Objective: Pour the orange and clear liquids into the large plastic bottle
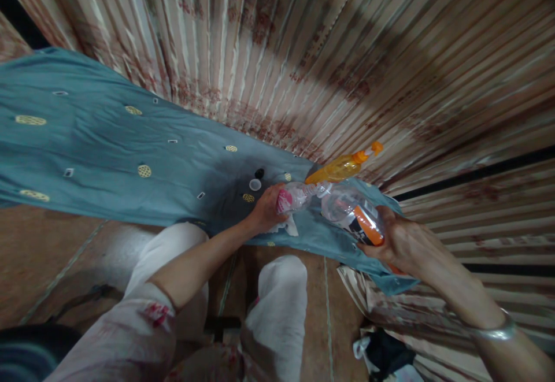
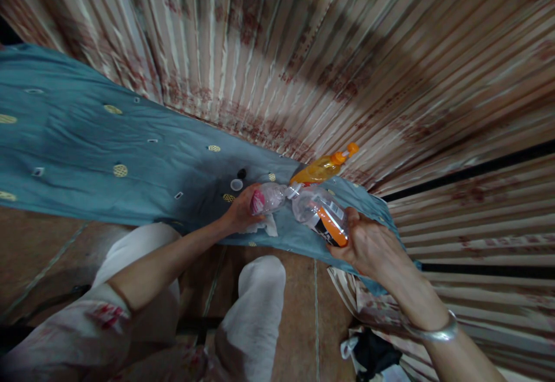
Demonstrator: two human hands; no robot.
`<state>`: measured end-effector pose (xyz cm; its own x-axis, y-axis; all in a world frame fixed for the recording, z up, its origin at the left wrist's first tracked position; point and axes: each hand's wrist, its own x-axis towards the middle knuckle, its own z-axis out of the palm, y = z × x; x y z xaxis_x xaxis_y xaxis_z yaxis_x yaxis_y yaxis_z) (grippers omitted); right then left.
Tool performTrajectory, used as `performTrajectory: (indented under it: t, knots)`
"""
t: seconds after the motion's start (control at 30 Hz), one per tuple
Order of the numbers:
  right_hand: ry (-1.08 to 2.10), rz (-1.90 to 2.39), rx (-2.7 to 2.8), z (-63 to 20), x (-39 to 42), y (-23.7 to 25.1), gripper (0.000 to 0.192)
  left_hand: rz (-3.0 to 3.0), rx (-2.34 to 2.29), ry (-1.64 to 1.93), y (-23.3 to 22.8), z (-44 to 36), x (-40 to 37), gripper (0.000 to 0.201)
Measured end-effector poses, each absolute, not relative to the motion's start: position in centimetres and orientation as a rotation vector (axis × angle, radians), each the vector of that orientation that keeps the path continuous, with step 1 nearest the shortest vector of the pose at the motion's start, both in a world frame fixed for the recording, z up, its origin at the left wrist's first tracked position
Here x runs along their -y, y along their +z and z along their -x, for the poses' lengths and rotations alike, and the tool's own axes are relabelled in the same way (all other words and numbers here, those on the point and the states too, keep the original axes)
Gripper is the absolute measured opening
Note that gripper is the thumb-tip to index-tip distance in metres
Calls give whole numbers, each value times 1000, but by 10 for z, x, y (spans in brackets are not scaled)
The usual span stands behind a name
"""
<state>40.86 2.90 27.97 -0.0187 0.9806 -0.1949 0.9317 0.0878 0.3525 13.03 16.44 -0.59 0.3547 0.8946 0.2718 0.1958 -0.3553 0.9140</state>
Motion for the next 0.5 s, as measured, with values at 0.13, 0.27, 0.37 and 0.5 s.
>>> performTrajectory:
  t: [0.13, 0.27, 0.37, 0.5]
  knots:
    - [208, -1885, -2026, -409, -27, 278, 39, -1781, -958, 1045, -5, -129, -164, 99]
    - [202, -1896, -2037, -410, -25, 276, 36, -1776, -963, 1042, -5, -129, -164, 99]
    - [184, -1902, -2021, -411, -26, 277, 42, -1768, -978, 1048, -5, -130, -165, 100]
    - [175, -1910, -2027, -411, -27, 278, 40, -1765, -975, 1032, -4, -130, -165, 101]
